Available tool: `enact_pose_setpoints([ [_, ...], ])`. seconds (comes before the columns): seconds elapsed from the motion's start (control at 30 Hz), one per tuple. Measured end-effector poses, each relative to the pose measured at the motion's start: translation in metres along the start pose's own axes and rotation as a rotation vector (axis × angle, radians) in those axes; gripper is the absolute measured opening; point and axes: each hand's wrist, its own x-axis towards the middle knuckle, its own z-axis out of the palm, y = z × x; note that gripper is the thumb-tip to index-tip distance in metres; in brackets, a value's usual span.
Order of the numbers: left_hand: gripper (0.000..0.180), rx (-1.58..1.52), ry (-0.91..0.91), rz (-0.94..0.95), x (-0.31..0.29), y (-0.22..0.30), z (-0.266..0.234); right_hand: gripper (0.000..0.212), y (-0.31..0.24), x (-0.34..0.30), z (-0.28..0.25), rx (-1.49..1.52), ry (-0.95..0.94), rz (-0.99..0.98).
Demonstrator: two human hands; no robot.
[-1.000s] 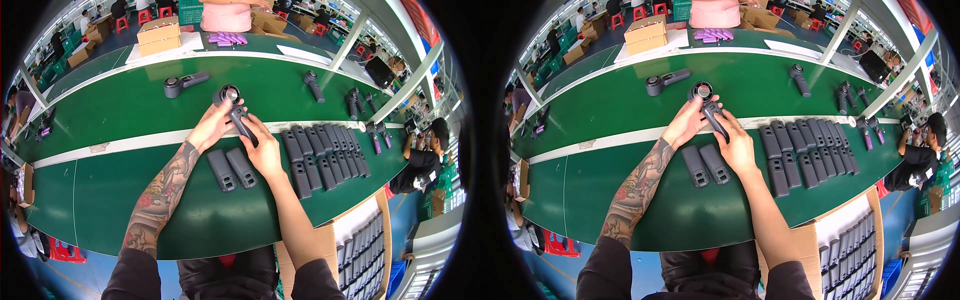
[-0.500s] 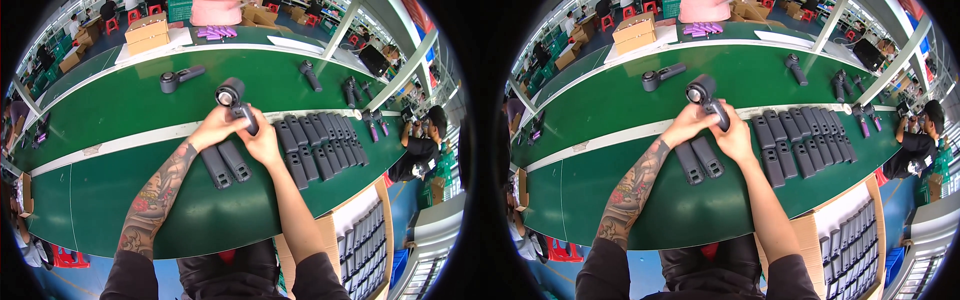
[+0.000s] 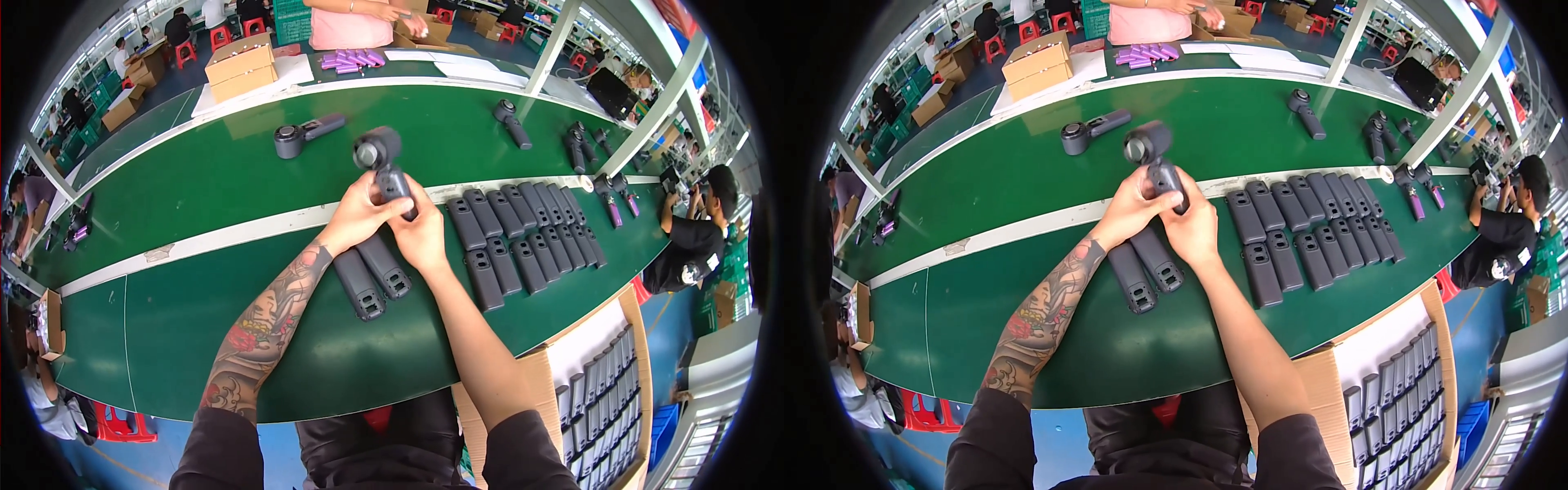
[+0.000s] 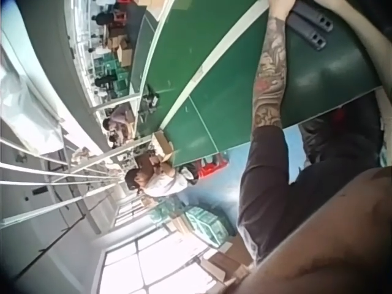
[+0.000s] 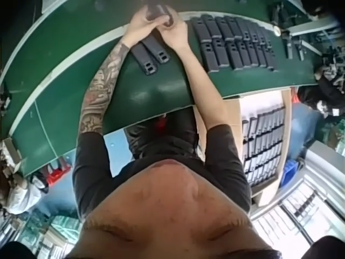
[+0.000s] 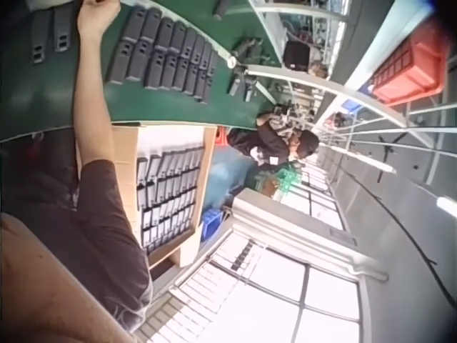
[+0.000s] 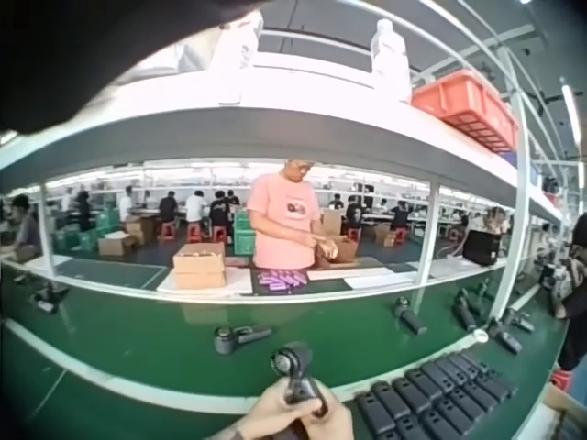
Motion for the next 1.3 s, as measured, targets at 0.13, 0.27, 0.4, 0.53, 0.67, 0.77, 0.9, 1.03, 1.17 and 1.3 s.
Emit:
enact_pose_setpoints([
  [0.13, 0.03, -0.25, 0.132, -0.069, 0.004, 0.001, 0.001, 0.037, 0.006, 0.004, -0.014, 0.615, -0.089, 0.17],
  [0.27, 0.036, -0.342, 0.333, -0.045, 0.004, -0.005, -0.008, 0.036, 0.016, 0.01, -0.03, 1.18, -0.234, 0.382],
  [0.4, 0.034, -0.274, 0.338, -0.025, 0.005, -0.011, -0.01, 0.036, 0.026, 0.013, -0.035, 1.233, -0.404, 0.361],
  [0.53, 0.034, -0.266, 0.334, -0.021, 0.006, -0.015, -0.012, 0.041, 0.023, 0.013, -0.033, 1.092, -0.182, 0.45],
  [0.67, 0.033, -0.247, 0.308, -0.023, 0.008, -0.015, -0.013, 0.046, 0.03, 0.016, -0.022, 0.907, 0.163, 0.318],
  [0.77, 0.033, -0.23, 0.277, -0.029, 0.008, -0.019, -0.012, 0.051, 0.046, 0.018, -0.012, 0.762, 0.436, 0.156],
  [0.9, 0.031, -0.22, 0.275, -0.033, 0.008, -0.02, -0.013, 0.055, 0.057, 0.015, -0.007, 0.062, 0.374, -0.059],
  [1.03, 0.03, -0.211, 0.277, -0.03, 0.006, -0.021, -0.016, 0.041, 0.035, 0.0, -0.001, 0.214, 0.162, 0.027],
  [1.17, 0.029, -0.202, 0.223, -0.037, 0.009, -0.02, -0.012, 0.031, 0.037, -0.031, -0.015, 0.214, 0.087, -0.049],
  [1.3, 0.028, -0.101, 0.245, 0.002, 0.001, -0.015, -0.028, 0.024, -0.026, -0.105, -0.048, -0.186, -0.134, -0.206],
])
